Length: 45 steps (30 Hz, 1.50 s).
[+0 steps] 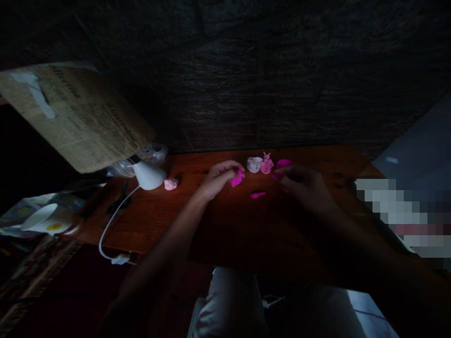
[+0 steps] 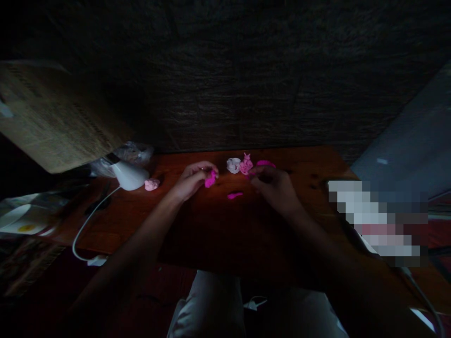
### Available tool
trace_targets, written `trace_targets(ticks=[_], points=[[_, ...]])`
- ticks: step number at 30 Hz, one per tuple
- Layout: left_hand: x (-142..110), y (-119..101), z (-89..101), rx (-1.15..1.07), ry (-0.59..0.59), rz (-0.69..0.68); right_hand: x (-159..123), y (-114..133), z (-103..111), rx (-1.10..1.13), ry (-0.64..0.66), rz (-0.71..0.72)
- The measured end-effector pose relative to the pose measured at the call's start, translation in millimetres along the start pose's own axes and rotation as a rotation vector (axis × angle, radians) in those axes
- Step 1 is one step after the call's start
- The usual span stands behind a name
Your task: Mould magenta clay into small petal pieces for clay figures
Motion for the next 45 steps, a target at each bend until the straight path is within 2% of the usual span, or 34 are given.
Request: trace_targets(ticks=[2,5,8,12,14,19,26,32,39,45], points=[[1,2,0.9,0.203,0.039,-0.034,-1,-2,-5,0.062,0.036,-0.024],[1,17,-0.2,0.536,0.109,-0.013,-4,-3,-14,0.101,0.079,-0.074],[-1,23,-2.4,0.682,0.137,-0.047,-7,-5,-21,0.140,0.123,-0.133],[-4,0,-14.9,0.623,0.072,-0.234,-8,-12,-24,0.296,0.136,-0.212],[-8,-16,-24.3,0.497,0.026,-0.335,-8,-15,-27,0.372,0.144,-0.241],[-13,-27,-40.1,0.321,-0.039,-0.353,-9,-15,-36,0.437,0.196,-0.253],[-18,-40,-42.4,0.298,-0.024,-0.487,-9,-14,-42,0.395,0.257,-0.197],[-19,-40,-45.2,0.328,-0.005,-0.483,-11,-6,-43,0.327,0.295,-0.134],[-14,-38,-32.0,0.280,-0.091,-0.423,-9,-1,-32,0.134,0.229,-0.063],[-13,-32,-28.9,0.278,-0.122,-0.378,-7,4,-28,0.107,0.203,0.002]])
Point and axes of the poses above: each hand's wrist, its own x-axis towards the middle knuckle, its own z-axis out of the back of the hand, y = z × x, the point moved 10 cm from there along x, towards the middle knuckle, and after that the axes turned 2 degrees about x, right-handed, at the moved point
